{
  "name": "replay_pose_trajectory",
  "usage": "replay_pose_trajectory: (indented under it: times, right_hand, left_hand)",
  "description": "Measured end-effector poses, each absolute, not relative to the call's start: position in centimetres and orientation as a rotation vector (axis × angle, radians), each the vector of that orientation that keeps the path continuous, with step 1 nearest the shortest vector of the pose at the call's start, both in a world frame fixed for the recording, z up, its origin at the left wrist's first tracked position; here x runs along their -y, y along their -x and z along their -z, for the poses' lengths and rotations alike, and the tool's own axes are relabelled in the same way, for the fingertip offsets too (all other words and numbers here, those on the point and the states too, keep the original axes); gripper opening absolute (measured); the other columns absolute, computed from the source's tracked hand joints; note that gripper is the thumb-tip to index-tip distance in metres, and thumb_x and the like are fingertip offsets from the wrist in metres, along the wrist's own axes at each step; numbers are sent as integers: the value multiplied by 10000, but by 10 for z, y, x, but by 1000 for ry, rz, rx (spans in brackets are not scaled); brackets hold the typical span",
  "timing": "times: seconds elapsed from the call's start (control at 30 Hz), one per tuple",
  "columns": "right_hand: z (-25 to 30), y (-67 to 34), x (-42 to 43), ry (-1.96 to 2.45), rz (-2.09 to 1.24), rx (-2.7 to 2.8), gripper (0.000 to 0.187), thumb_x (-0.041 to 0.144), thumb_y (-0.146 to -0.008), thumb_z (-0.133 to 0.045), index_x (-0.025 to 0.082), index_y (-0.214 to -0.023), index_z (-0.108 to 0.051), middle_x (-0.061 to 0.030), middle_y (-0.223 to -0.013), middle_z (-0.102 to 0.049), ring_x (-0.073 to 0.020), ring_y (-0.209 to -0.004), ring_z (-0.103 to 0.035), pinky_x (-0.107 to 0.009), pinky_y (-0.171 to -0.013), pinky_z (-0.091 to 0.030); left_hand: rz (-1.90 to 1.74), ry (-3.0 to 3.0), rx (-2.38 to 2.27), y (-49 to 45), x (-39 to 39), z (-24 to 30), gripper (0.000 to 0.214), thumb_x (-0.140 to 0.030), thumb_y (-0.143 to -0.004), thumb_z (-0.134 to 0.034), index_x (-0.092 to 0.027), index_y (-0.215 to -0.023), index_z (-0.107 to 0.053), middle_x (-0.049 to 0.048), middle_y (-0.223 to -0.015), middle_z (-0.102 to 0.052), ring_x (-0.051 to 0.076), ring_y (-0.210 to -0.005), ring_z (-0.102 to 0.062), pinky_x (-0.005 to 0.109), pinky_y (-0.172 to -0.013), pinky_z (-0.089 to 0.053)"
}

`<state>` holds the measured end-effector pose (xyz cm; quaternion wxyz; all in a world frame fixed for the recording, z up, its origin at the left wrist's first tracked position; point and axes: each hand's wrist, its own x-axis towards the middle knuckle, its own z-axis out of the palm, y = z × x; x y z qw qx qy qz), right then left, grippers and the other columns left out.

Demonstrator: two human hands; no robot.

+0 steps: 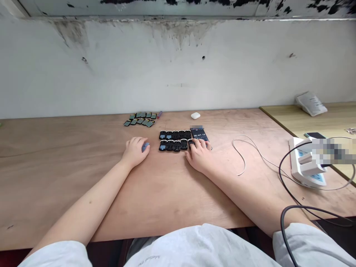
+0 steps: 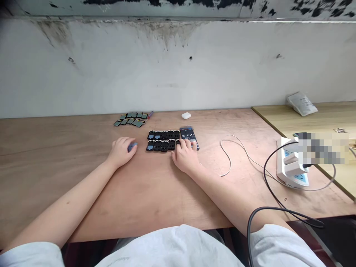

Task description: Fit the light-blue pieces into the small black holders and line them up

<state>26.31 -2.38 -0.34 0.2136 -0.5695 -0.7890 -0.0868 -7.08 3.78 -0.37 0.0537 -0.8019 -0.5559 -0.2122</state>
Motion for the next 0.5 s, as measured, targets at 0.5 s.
replay_pose_trajectory:
  times: [0.5]
  right_hand:
    - [-6,-259,32,754,-72,2630,200,343,-1000,-620,204,-1115,-706,-111,-1318,-670,-270,-1234,-567,-443,-1042,-470]
  left_hand:
    - [638,2483,1699,80,-38,4,331,-400,-958,-516,-222,-1079,-768,117,-1203,-708,316,-1211,-582,503,-1004,-448]
